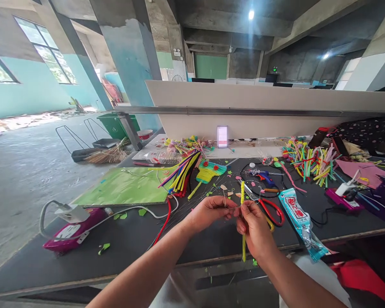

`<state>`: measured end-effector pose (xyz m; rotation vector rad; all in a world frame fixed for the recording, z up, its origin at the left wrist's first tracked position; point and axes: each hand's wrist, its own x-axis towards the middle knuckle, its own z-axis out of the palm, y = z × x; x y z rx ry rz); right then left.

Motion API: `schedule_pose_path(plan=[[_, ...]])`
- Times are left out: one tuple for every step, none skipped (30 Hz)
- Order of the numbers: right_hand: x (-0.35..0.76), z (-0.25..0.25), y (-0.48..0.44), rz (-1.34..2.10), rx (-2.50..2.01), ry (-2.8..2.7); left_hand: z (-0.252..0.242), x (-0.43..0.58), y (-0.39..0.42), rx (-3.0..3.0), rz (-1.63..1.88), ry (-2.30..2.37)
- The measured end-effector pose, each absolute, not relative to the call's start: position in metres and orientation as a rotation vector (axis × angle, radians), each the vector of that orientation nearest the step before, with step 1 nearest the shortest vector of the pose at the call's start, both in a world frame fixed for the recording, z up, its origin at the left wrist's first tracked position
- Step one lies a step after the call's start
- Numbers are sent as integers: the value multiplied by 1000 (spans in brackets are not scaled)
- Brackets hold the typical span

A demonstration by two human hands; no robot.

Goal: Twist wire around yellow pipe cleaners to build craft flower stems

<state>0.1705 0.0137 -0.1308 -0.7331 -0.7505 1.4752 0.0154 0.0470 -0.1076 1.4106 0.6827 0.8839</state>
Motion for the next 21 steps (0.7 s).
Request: schedule_pose_path(plan=[[171, -131, 14, 1487, -731, -749, -106, 13, 51, 1432, 867, 691], [171, -131, 14, 1499, -727, -747, -105, 10, 54, 1457, 858, 697], [171, -131, 14, 1514, -722, -746, -105, 8, 56, 1480, 856, 696], [171, -132, 14, 1536, -717, -743, -104, 6, 59, 1499, 856, 684], [171, -132, 14, 1561, -711, -737, -105, 4, 60, 1510, 858, 661], [171, -132, 14, 1585, -705, -730, -105, 3, 61, 1514, 863, 629], [171, -132, 14, 1608, -699, -720, -107, 3, 62, 1516, 864, 597], [171, -133, 14, 1625, -695, -710, -108, 3, 62, 1516, 862, 568], [171, -133, 14, 1635, -694, -704, -110, 2, 62, 1519, 860, 545], [171, -132, 14, 1639, -697, -702, -112, 2, 62, 1527, 856, 529], [170, -132, 14, 1640, -705, -706, -113, 2, 62, 1535, 858, 518], [169, -132, 13, 1640, -715, -714, -115, 1, 62, 1542, 863, 508], [169, -131, 13, 1638, -724, -724, -116, 1, 62, 1546, 873, 499], [168, -130, 12, 1635, -729, -733, -117, 0, 62, 1547, 882, 487], [167, -130, 12, 1635, -732, -740, -118, -1, 61, 1549, 887, 477], [166, -129, 12, 1635, -731, -742, -118, -2, 61, 1554, 892, 472], [165, -129, 12, 1636, -728, -741, -118, -2, 61, 1564, 896, 475], [165, -128, 11, 1639, -726, -738, -119, -3, 61, 1581, 898, 484], [165, -128, 11, 1643, -724, -734, -119, -3, 61, 1602, 907, 499], [164, -128, 11, 1646, -724, -728, -120, -3, 60, 1626, 922, 519], [164, -128, 11, 1651, -725, -723, -120, -3, 60, 1653, 944, 538]])
